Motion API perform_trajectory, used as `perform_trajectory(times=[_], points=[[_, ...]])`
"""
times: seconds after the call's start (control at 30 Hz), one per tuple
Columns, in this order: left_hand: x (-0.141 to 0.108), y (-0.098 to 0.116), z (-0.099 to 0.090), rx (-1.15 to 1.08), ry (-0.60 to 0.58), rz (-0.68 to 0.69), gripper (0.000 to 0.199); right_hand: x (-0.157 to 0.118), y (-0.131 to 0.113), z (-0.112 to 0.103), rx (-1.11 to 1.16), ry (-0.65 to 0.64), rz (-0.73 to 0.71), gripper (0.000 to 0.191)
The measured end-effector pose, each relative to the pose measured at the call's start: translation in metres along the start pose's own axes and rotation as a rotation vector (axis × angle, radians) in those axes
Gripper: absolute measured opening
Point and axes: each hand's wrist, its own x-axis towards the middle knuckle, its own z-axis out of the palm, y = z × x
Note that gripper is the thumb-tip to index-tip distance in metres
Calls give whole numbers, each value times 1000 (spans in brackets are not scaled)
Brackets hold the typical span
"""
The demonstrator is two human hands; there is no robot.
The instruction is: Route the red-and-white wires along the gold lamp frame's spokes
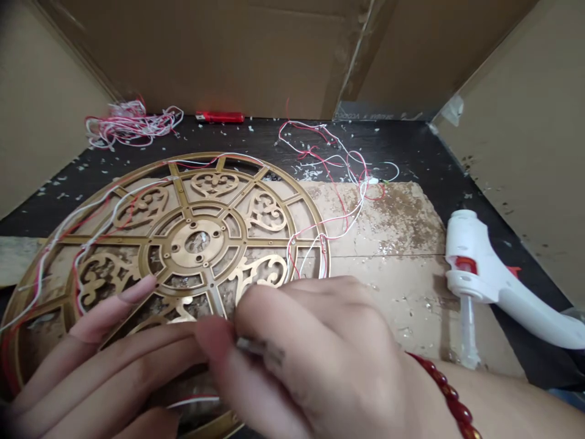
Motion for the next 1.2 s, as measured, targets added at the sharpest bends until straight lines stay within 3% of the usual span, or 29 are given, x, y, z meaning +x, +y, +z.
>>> perform_trajectory(times=[0.13,0.23,0.3,0.37,0.4,0.43,0.47,0.53,0.77,0.87,0.97,1.2], points=[[-1,1,5,10,-21,63,33,8,1,-3,24,-18,-21,49],[-7,-2,8,12,-33,78,30,15,1,-3,64,-75,-119,46],[-9,-3,7,15,-34,82,29,18,1,-3,81,-36,-156,52],[-8,-4,7,9,-34,84,29,19,1,-3,95,100,-136,58],[-8,-4,6,5,-19,85,28,18,2,-4,88,-83,-157,54],[-7,-4,6,1,-10,86,27,18,2,-4,106,-70,-183,53],[-8,-4,6,-5,-15,84,25,16,3,-5,78,-121,-150,50],[-10,-3,5,-14,-27,71,22,12,4,-5,60,-66,-163,50],[-20,-4,2,-17,-25,65,24,-8,5,1,13,14,-15,51],[-13,-2,4,57,-83,130,13,-11,6,2,10,17,-11,55],[-7,3,8,100,-129,195,17,-10,8,3,11,14,-16,57],[-2,5,8,123,-68,197,13,-10,9,4,9,8,-20,58]])
